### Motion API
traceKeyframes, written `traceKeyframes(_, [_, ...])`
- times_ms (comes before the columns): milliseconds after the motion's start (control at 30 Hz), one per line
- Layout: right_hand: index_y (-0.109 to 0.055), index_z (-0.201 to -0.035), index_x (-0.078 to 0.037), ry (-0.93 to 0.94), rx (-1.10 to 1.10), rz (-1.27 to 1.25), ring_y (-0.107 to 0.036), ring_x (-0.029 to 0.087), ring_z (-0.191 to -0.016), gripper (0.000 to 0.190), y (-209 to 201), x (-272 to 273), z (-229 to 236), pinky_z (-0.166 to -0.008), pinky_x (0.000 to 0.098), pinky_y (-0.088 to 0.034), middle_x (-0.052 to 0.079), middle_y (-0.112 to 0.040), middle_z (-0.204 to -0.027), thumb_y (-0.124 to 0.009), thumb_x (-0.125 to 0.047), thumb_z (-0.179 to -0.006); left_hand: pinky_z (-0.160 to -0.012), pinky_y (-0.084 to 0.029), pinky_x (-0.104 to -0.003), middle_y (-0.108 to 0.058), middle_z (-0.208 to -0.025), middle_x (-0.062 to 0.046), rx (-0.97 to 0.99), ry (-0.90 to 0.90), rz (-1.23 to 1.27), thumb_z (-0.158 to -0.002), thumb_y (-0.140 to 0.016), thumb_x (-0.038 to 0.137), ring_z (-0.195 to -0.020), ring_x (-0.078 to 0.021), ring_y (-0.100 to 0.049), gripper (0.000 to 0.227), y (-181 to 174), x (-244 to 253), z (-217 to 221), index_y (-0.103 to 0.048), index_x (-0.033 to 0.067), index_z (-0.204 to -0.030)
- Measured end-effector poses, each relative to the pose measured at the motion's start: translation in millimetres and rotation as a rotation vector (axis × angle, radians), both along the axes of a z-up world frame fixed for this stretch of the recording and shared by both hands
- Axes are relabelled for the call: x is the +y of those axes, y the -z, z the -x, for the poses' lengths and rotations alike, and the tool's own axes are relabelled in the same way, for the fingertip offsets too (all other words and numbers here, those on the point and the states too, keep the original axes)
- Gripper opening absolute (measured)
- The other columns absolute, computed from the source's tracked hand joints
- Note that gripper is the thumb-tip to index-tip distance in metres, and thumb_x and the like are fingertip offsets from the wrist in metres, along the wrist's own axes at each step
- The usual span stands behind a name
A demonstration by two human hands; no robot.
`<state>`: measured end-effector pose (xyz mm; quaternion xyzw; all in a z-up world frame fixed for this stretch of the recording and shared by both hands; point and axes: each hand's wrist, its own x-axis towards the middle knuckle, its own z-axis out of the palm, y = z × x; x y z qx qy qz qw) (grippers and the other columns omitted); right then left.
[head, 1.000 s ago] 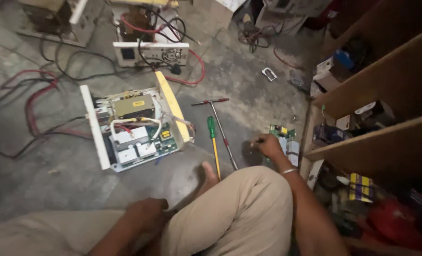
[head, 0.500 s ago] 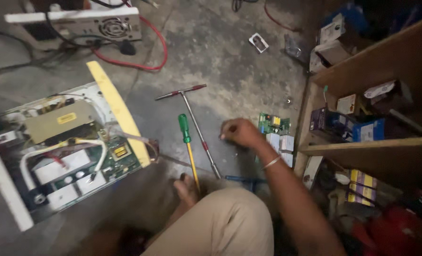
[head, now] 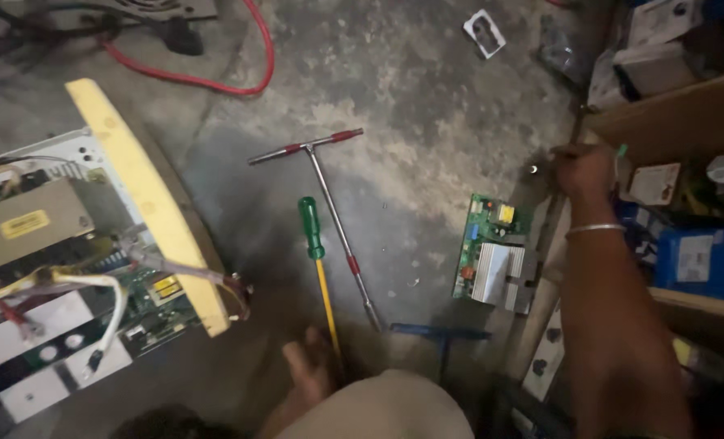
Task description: The person sits on the floor and uses a screwdriver to remove and install a circuit board into an electronic device. They handle the board, connect wires, and secure it with screws.
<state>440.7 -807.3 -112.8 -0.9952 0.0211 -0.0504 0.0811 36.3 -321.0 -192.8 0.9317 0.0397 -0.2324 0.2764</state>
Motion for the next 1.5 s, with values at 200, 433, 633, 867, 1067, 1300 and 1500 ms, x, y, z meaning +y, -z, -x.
traceKeyframes(200, [-0.08,-0.102,-0.003,-0.002,0.105,-0.05,-0.072,0.025,-0.079,0.018,-1,18,-9,-0.075,0.0377,-0.057,0.017,-0.076,-0.095,-0.083,-0.013,-0.088,-0.094,-0.055,-0.04,-0.076,-0.108,-0.015,0.004,0.01,-0.02,-0.09,-0.063,0.053,-0.105,-0.0296,-0.072,0.051,5,-2,17,-0.076,0.0079,-0.108])
traceKeyframes(433, [-0.079,-0.105,-0.003,0.123,0.238,-0.216,-0.064,0.019,-0.059,0.02,-19,48,-3,-0.054,0.0364,-0.052,0.014,-0.073,-0.08,-0.084,-0.012,-0.088,-0.094,-0.055,-0.039,-0.076,-0.108,-0.015,-0.008,-0.011,-0.024,-0.091,-0.062,0.052,-0.105,-0.0284,-0.072,0.051,10,0,23,-0.076,0.0068,-0.109])
traceKeyframes(633, [-0.08,-0.098,-0.003,0.066,0.174,-0.185,-0.067,0.016,-0.061,0.012,-28,50,-3,-0.056,0.0331,-0.053,0.01,-0.073,-0.079,-0.083,-0.011,-0.089,-0.094,-0.055,-0.039,-0.076,-0.108,-0.014,-0.014,-0.013,-0.012,-0.091,-0.061,0.051,-0.104,-0.0273,-0.072,0.05,8,2,24,-0.075,0.0059,-0.11])
traceKeyframes(867, [-0.079,-0.101,-0.003,0.126,0.198,-0.224,-0.068,0.018,-0.067,0.016,-44,62,1,-0.062,0.034,-0.054,0.012,-0.074,-0.083,-0.081,-0.017,-0.095,-0.094,-0.055,-0.038,-0.077,-0.108,-0.014,-0.001,-0.011,0.014,-0.092,-0.06,0.049,-0.104,-0.0261,-0.072,0.05,9,1,27,-0.074,0.0048,-0.111])
traceKeyframes(1067, [-0.08,-0.105,-0.002,-0.006,0.182,-0.157,-0.069,0.02,-0.07,0.013,-38,58,1,-0.065,0.0332,-0.055,0.014,-0.074,-0.091,-0.078,-0.012,-0.095,-0.094,-0.055,-0.038,-0.077,-0.109,-0.013,0.008,-0.012,0.025,-0.093,-0.06,0.048,-0.104,-0.025,-0.072,0.05,14,1,26,-0.074,0.0039,-0.112])
traceKeyframes(1300, [-0.08,-0.106,-0.006,-0.068,0.128,-0.021,-0.072,0.026,-0.078,0.017,-35,66,0,-0.075,0.0384,-0.056,0.016,-0.075,-0.094,-0.081,-0.017,-0.093,-0.094,-0.055,-0.037,-0.077,-0.109,-0.013,0.017,-0.005,0.042,-0.094,-0.059,0.047,-0.104,-0.0238,-0.072,0.05,15,-3,28,-0.073,0.0028,-0.113])
traceKeyframes(1500, [-0.083,-0.101,-0.01,-0.148,0.156,0.313,-0.071,0.039,-0.086,0.016,-37,80,-7,-0.079,0.0474,-0.056,0.02,-0.074,-0.099,-0.077,-0.021,-0.09,-0.094,-0.055,-0.036,-0.077,-0.109,-0.012,0.021,0.011,0.057,-0.095,-0.058,0.045,-0.103,-0.0228,-0.073,0.05,10,-3,31,-0.073,0.0019,-0.114])
